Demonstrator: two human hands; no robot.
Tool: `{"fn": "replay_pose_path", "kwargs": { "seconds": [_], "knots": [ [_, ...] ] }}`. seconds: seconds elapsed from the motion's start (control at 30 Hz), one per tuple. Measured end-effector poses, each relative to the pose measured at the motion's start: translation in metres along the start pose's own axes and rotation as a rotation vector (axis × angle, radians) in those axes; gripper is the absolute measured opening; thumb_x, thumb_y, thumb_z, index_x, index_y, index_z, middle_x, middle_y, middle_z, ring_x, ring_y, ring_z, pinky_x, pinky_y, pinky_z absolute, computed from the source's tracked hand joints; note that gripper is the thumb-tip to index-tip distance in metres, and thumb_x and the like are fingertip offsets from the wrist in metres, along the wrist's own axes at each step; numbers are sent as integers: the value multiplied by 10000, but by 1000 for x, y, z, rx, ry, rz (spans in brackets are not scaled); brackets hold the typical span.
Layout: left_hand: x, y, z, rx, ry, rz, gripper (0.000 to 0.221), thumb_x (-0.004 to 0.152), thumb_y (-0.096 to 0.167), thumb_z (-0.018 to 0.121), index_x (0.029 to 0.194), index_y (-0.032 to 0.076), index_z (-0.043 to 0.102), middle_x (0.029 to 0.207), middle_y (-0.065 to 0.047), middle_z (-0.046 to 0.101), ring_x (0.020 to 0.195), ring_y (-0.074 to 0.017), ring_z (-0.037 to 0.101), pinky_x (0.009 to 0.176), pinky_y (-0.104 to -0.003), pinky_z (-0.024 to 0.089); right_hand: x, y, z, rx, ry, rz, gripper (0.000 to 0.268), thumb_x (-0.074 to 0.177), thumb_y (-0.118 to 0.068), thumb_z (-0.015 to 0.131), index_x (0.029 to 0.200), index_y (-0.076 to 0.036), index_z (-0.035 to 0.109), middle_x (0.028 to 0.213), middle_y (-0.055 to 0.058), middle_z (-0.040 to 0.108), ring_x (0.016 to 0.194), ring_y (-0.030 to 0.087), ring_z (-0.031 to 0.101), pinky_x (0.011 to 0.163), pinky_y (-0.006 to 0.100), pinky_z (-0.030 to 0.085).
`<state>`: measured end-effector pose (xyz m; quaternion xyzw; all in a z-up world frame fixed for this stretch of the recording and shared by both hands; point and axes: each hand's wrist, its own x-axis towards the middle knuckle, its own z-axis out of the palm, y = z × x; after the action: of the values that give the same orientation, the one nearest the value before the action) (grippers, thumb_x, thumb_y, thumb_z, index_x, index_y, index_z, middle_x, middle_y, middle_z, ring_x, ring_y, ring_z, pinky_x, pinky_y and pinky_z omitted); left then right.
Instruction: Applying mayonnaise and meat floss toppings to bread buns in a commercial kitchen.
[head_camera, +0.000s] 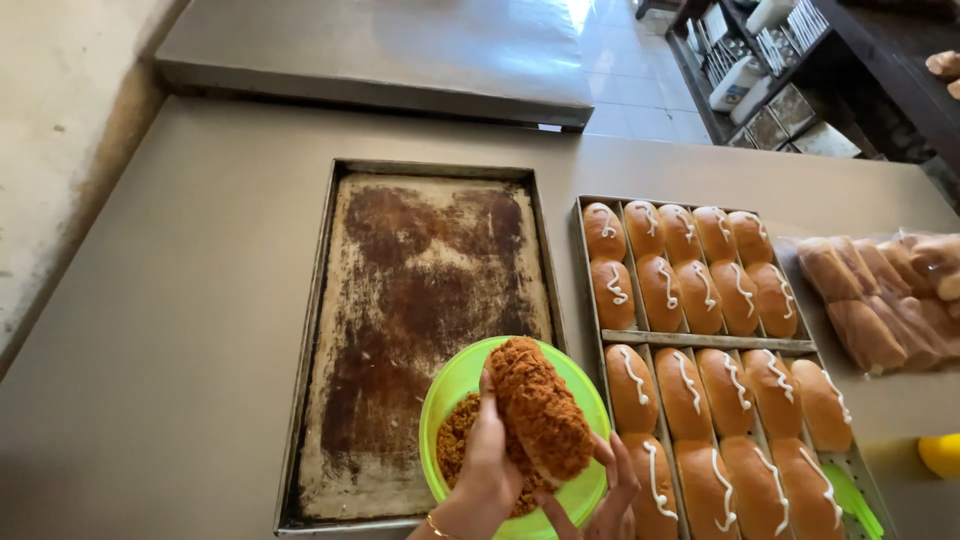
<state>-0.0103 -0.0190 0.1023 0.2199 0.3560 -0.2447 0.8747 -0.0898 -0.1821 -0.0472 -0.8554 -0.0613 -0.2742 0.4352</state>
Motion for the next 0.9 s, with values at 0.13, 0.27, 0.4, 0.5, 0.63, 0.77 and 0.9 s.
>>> {"fn": "replay_pose_path", "kwargs": {
  "seconds": [0.13, 0.27, 0.4, 0.5, 0.63, 0.77, 0.9],
  "knots": [
    [-3, -8, -3, 46, -60, 34, 797, 938, 639, 302, 1502, 120, 523, 1427, -166, 658, 1272, -297, 612, 1082, -458, 487, 2, 6, -1, 58, -73, 133, 1213, 626, -284, 898, 1540, -54, 134, 1412, 321, 479, 1210, 420, 656, 937, 486, 618],
    [22, -16, -20, 154, -159, 132, 613, 971, 536, 296, 1581, 536, 243, 1687, 9, 381, 1475, -329, 422, 1163, -552, 389, -5, 33, 2, 154, 3, 167, 1186, 602, -205, 894, 1555, -74, 200, 1288, 268, 600, 1129, 374, 692, 958, 463, 592],
    [37, -7, -40, 296, -300, 226, 656, 995, 411, 407, 1623, 327, 241, 1659, -2, 409, 1435, -202, 487, 1102, -423, 501, 18, 31, -15, 128, -21, 20, 1176, 616, -139, 868, 1534, -9, 146, 1298, 330, 545, 1072, 399, 719, 874, 434, 639],
    [47, -1, -50, 740, -271, 292, 716, 925, 356, 329, 1620, 284, 173, 1758, 72, 107, 1602, -222, 0, 1254, -594, 69, 20, 18, -22, 132, -49, 174, 1189, 614, -86, 838, 1538, -28, 93, 1288, 299, 589, 1084, 381, 731, 953, 459, 597],
    [117, -20, -98, 1289, -194, 871, 546, 915, 210, 497, 1453, 225, 405, 1699, -36, 210, 1558, -290, 72, 1236, -619, 12, 17, 22, -21, 139, -26, 205, 1214, 598, -108, 851, 1549, -50, 99, 1251, 283, 598, 1087, 385, 722, 973, 470, 579],
    [108, -15, -86, 1289, -218, 728, 622, 989, 471, 212, 1490, 167, 423, 1698, -71, 231, 1574, -167, 126, 1179, -554, -256, 12, 23, -17, 99, 16, 145, 1201, 589, -131, 859, 1533, -27, 124, 1234, 286, 602, 1055, 376, 731, 953, 456, 604],
    [65, 3, -59, 1237, -236, 585, 767, 914, 586, 277, 1584, 216, 237, 1721, 22, 238, 1593, -174, 129, 1206, -533, -251, 15, 12, -17, 89, 33, 206, 1204, 579, -125, 871, 1539, -70, 148, 1195, 256, 624, 1022, 360, 740, 930, 464, 610]
  ]
}}
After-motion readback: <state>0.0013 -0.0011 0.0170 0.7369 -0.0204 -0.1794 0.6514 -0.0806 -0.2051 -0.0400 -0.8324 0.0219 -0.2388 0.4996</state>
